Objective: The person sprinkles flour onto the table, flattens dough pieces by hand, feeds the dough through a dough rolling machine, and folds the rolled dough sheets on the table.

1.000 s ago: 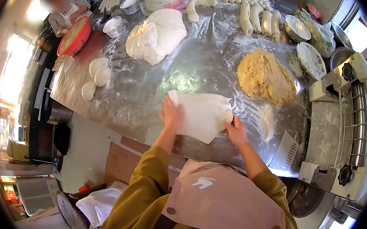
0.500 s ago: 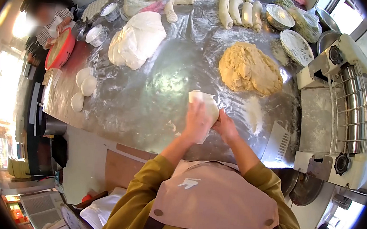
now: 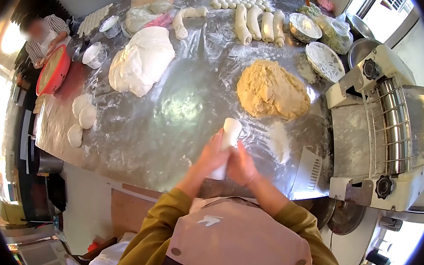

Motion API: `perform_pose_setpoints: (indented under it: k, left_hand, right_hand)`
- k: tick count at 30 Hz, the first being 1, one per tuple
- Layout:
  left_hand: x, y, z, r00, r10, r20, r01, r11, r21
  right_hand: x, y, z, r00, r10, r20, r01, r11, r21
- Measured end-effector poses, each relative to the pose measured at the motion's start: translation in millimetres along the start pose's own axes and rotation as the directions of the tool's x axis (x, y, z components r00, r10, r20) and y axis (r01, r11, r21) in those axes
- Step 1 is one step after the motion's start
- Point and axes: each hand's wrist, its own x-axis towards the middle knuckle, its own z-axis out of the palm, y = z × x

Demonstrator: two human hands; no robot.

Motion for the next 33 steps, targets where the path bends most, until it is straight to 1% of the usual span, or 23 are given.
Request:
perform_pose_setpoints:
  k: [1, 3, 4, 5, 6, 7, 8, 10, 11, 12, 13, 16, 17, 20, 23, 26, 27, 29, 30, 32, 33]
  left_hand:
    - [5.2, -7.5, -19.2, 0.996, 0.059, 0.070, -0.063, 0.997, 0.052]
    - [18.9, -24.3, -58.3, 0.972, 0.079, 0.220, -0.091, 0.995, 0.042]
    - [23.0, -30.7, -73.5, 0.953, 0.089, 0.291, -0.105, 0.994, 0.038]
    - [20.5, -35.8, -83.1, 0.966, 0.116, 0.230, -0.140, 0.986, 0.091]
    - [15.1, -39.2, -90.4, 0.974, 0.148, 0.171, -0.174, 0.974, 0.143]
    - [10.0, -40.7, -94.9, 0.976, 0.186, 0.109, -0.204, 0.959, 0.194]
    - [3.0, -41.5, -94.5, 0.977, 0.205, 0.060, -0.214, 0.930, 0.300]
    - [-18.5, -42.8, -85.3, 0.968, 0.248, -0.030, -0.200, 0.843, 0.499]
    - [-25.4, -41.3, -81.3, 0.964, 0.260, -0.049, -0.198, 0.832, 0.518]
    - [-29.9, -38.3, -77.6, 0.959, 0.274, -0.071, -0.194, 0.821, 0.537]
    - [-32.5, -37.7, -76.8, 0.953, 0.289, -0.093, -0.191, 0.808, 0.558]
    - [-30.0, -42.6, -83.4, 0.958, 0.281, -0.051, -0.204, 0.798, 0.567]
    - [-28.4, -43.8, -84.8, 0.947, 0.316, -0.053, -0.225, 0.775, 0.591]
    - [-19.6, -46.0, -84.5, 0.953, 0.299, -0.056, -0.209, 0.775, 0.596]
    - [3.9, -46.5, -101.0, 0.969, 0.243, 0.049, -0.223, 0.767, 0.602]
    - [16.6, -43.7, -117.7, 0.978, 0.199, 0.065, -0.187, 0.688, 0.702]
    - [10.2, -47.5, -116.3, 0.957, 0.286, 0.043, -0.235, 0.683, 0.691]
    - [-13.1, -56.1, -107.7, 0.879, 0.476, -0.031, -0.337, 0.667, 0.665]
    - [-24.0, -56.1, -107.5, 0.823, 0.564, -0.069, -0.388, 0.647, 0.657]
    - [-31.8, -33.5, -119.7, 0.933, 0.356, 0.056, -0.327, 0.771, 0.546]
    - [-27.9, -24.5, -122.2, 0.961, 0.246, 0.123, -0.275, 0.827, 0.491]
  right_hand:
    - [1.8, 6.1, 15.1, 0.996, 0.076, -0.047, -0.076, 0.997, 0.011]
    - [8.8, 17.7, 39.2, 0.965, 0.229, -0.131, -0.224, 0.973, 0.049]
    - [12.1, 18.5, 39.8, 0.967, 0.225, -0.119, -0.244, 0.954, -0.177]
    - [13.6, 18.3, 36.9, 0.969, 0.223, -0.108, -0.247, 0.886, -0.391]
    - [14.2, 16.0, 34.5, 0.970, 0.221, -0.099, -0.236, 0.774, -0.587]
    - [7.7, -5.2, 52.8, 0.995, -0.008, -0.104, -0.089, 0.465, -0.881]
    - [15.9, -16.8, 50.1, 0.983, -0.161, -0.093, -0.040, 0.309, -0.950]
    - [32.5, -32.4, 39.4, 0.901, -0.434, 0.006, -0.011, -0.035, -0.999]
    - [40.5, -40.7, 38.9, 0.894, -0.415, 0.172, 0.067, -0.255, -0.965]
    - [49.2, -49.9, 40.2, 0.872, -0.359, 0.334, 0.143, -0.464, -0.874]
    - [56.9, -55.6, 41.1, 0.836, -0.271, 0.477, 0.209, -0.647, -0.733]
    - [85.0, -56.1, 30.0, 0.887, -0.007, 0.462, 0.292, -0.767, -0.571]
    - [95.9, -55.3, 20.7, 0.850, -0.017, 0.527, 0.345, -0.738, -0.580]
    - [102.7, -58.4, 22.7, 0.907, 0.013, 0.420, 0.329, -0.643, -0.691]
    - [98.0, -57.1, 25.4, 0.924, -0.079, 0.375, 0.217, -0.699, -0.682]
    - [94.6, -43.0, 19.7, 0.917, -0.260, 0.302, 0.037, -0.699, -0.714]
    - [86.2, -36.2, 17.5, 0.888, -0.291, 0.357, 0.046, -0.715, -0.698]
    - [65.4, -21.4, 12.7, 0.820, -0.346, 0.457, 0.062, -0.740, -0.670]
    - [58.2, -18.6, 12.2, 0.828, -0.335, 0.450, 0.066, -0.738, -0.671]
    - [48.8, -25.3, 19.3, 0.846, -0.313, 0.432, 0.071, -0.736, -0.673]
    - [57.5, -40.9, 40.1, 0.988, -0.135, 0.075, -0.041, -0.700, -0.713]
